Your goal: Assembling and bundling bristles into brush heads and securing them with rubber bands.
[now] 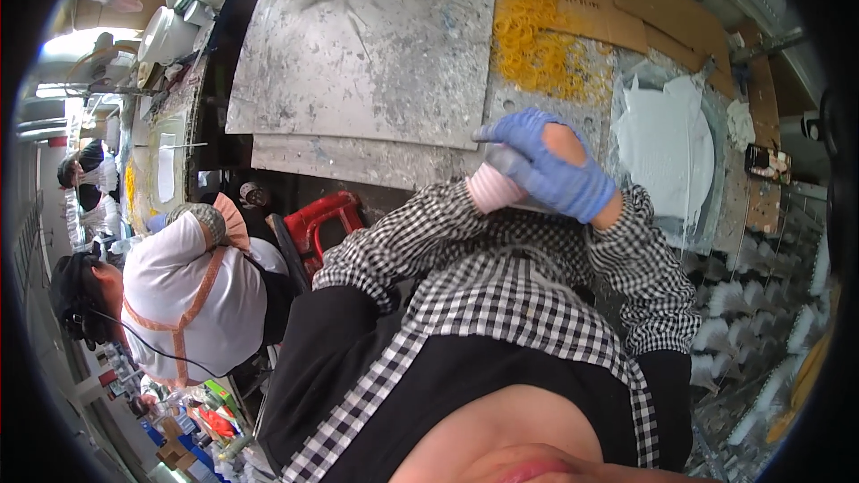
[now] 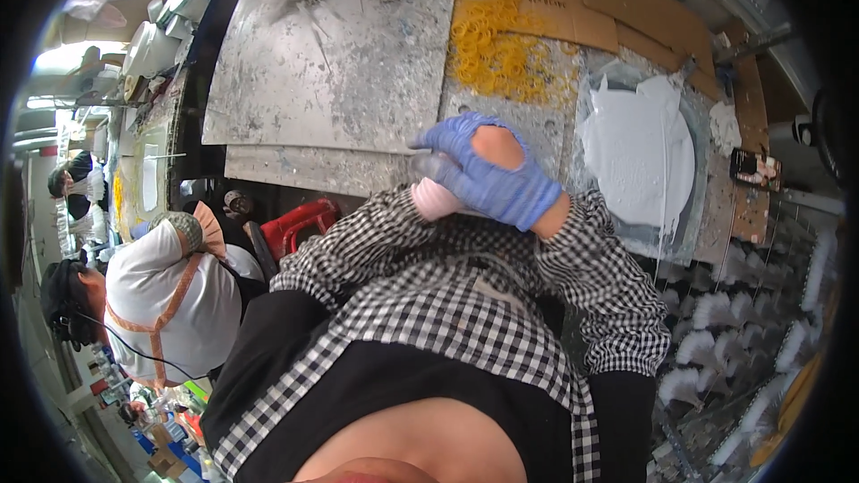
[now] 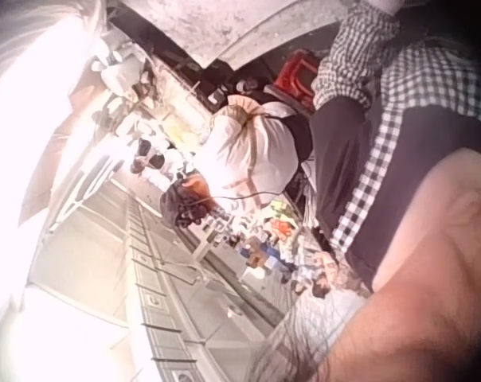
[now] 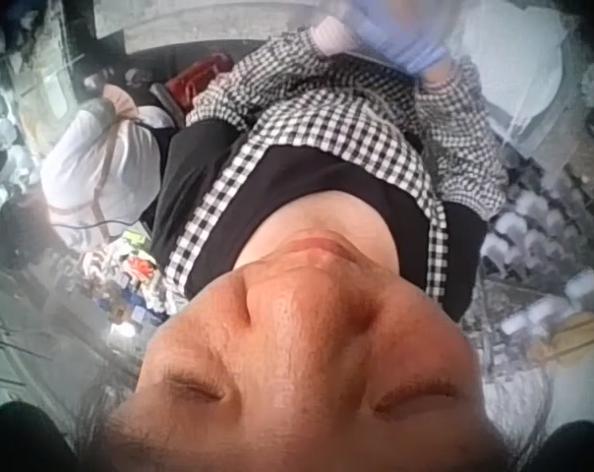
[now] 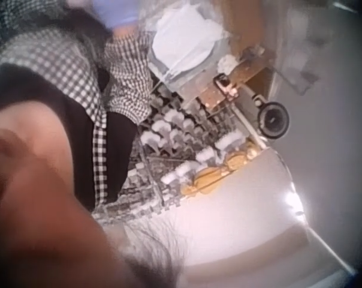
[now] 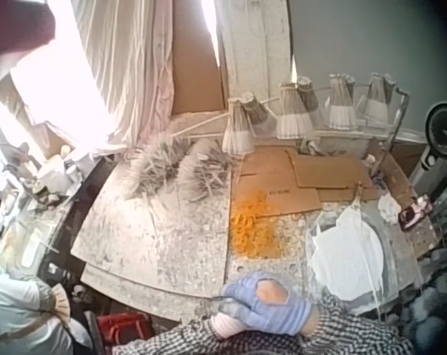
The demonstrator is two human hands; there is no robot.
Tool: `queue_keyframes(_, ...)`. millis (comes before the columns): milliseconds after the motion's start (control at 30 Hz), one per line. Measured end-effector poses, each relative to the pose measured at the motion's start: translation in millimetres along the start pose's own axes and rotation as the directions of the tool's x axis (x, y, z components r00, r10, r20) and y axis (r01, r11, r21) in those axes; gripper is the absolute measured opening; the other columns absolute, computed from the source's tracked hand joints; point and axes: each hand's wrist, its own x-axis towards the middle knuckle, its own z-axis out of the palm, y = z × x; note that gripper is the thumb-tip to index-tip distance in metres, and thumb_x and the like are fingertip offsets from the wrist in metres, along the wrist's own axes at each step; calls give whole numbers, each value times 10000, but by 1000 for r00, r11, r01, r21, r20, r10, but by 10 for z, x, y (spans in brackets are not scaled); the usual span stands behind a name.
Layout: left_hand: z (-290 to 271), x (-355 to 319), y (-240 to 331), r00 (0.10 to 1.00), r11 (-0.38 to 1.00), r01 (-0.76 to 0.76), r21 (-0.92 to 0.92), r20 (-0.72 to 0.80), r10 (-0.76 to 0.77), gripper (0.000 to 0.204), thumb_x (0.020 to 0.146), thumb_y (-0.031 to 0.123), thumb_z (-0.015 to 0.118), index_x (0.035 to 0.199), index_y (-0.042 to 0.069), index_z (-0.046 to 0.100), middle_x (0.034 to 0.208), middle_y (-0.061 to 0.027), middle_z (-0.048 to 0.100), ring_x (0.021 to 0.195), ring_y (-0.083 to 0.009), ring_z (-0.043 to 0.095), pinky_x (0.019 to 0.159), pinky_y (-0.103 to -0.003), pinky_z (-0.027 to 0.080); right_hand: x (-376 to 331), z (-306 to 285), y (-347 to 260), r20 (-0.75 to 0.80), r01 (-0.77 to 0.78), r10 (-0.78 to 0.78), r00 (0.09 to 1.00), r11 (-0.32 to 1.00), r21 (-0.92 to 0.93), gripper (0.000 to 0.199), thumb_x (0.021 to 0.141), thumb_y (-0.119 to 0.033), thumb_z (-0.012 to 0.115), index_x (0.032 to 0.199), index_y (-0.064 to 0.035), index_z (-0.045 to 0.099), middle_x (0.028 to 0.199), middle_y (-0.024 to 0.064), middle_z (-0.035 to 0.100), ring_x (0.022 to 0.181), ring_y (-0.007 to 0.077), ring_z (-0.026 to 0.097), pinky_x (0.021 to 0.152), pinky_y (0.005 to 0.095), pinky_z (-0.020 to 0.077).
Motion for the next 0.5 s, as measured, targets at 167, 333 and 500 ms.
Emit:
queue_keyframes(167, 607, 589, 1769, 918, -241, -360, 901, 296, -265, 365, 770, 128, 732, 1133, 99, 704, 862, -165, 699, 785, -380, 671, 725, -425, 573, 781, -265, 24, -188, -157, 261, 947, 884, 441, 288, 927, -317, 632, 1064, -79, 719, 989, 157, 735, 828, 302, 713, 756, 367, 564)
queue_keyframes(333, -143, 1346, 2718, 946, -827, -323, 460, 153, -285, 431, 752, 53, 703, 1161, 186, 715, 1098, -58, 694, 929, -305, 678, 816, -396, 560, 1583, 646, 622, -125, -132, 115, 985, 983, -131, 230, 899, -213, 600, 1062, -84, 698, 1002, 153, 728, 910, 326, 702, 780, 423, 557)
queue_keyframes(500, -715, 1813, 2805, 849, -816, -527, 238, 199, -490, 379, 830, 97, 606, 1197, 177, 654, 1196, -8, 654, 1150, -223, 604, 897, -398, 523, 2087, 1471, 1234, -174, -300, 253, 952, 883, -361, 203, 895, -163, 578, 1047, -69, 675, 1028, 185, 699, 937, 331, 691, 786, 440, 564)
